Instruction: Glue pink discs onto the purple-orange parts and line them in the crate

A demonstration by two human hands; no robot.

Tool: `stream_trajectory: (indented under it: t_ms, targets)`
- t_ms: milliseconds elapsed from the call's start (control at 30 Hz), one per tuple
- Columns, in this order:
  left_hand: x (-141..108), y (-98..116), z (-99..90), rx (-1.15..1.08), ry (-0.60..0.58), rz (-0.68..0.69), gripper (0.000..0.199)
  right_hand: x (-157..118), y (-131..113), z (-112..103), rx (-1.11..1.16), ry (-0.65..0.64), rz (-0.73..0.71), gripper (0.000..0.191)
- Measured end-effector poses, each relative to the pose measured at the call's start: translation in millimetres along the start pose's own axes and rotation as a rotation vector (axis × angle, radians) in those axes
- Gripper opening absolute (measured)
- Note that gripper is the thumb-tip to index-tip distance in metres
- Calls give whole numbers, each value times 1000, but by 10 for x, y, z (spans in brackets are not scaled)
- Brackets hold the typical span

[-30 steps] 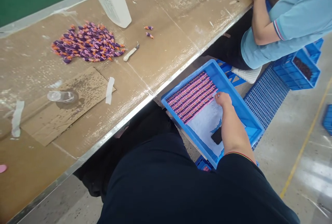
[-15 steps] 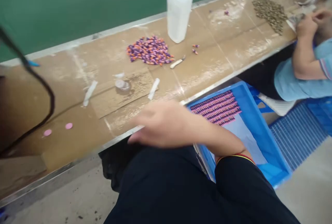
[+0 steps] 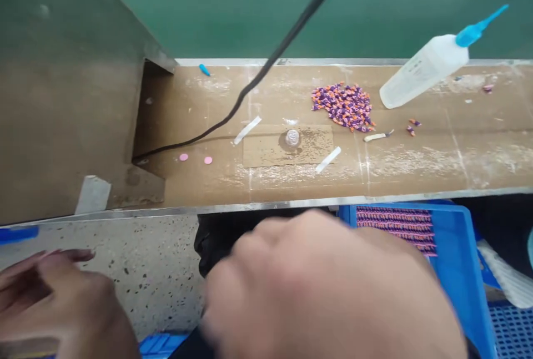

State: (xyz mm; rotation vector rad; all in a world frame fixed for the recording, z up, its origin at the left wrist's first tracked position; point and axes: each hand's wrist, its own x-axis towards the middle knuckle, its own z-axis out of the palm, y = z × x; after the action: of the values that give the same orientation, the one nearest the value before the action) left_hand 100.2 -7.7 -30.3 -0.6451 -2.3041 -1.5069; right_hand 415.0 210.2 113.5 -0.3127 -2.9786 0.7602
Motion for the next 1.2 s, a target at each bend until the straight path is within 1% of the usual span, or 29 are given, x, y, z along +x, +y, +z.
stream_trajectory:
  t_ms: [33,67,100,167,200,233,267,300,367,433,500,533,600,733,767,833,900,1000,1067,1133,1200]
  targets:
    - [-65,-132,71,33,26,37,17,37,219,-65,-10,24,63,23]
    - [-128,-245,127,34,34,59,15,87,489,-108,-39,65,141,27]
    - [-188,-335,169,28,17,86,14,145,800,-127,-89,146,248,28]
    - [-305,-441,217,-28,-80,137,14,273,1473,-88,-227,368,511,22]
    - [-362,-459,233,-63,-113,182,13,333,1799,-38,-287,445,652,19]
    - [-418,-458,249,-97,-142,231,12,386,2093,24,-336,480,766,21]
    - [-473,-440,269,-126,-175,273,9,429,2344,91,-369,482,800,24]
    - [-527,-406,295,-152,-208,304,7,465,2545,159,-392,485,786,27]
    - [-627,-302,372,-198,-257,325,3,520,2794,275,-428,452,745,32]
    - [-716,-156,480,-259,-290,293,3,564,2885,345,-457,391,732,32]
    - [-790,13,615,-351,-308,241,4,595,2895,367,-476,339,751,29]
    - [-822,100,690,-404,-326,206,6,600,2891,366,-476,334,756,27]
    - [-874,267,848,-516,-377,98,11,578,2886,355,-453,384,745,25]
    - [-919,519,1175,-720,-512,-243,26,439,2896,384,-355,577,716,30]
    - [-919,562,1251,-758,-550,-311,30,406,2896,404,-335,599,712,32]
    - [-916,633,1392,-825,-633,-402,35,366,2887,448,-318,597,701,36]
    - [-919,694,1514,-880,-703,-455,36,361,2864,477,-323,565,686,40]
    - [-946,770,1662,-924,-775,-518,38,380,2809,479,-337,520,633,38]
    - [-970,802,1732,-922,-788,-555,40,383,2775,479,-336,484,611,30]
    - [-989,813,1773,-913,-772,-572,41,378,2754,504,-342,445,631,21]
    - [-1000,807,1788,-906,-757,-565,41,371,2750,560,-350,430,676,20]
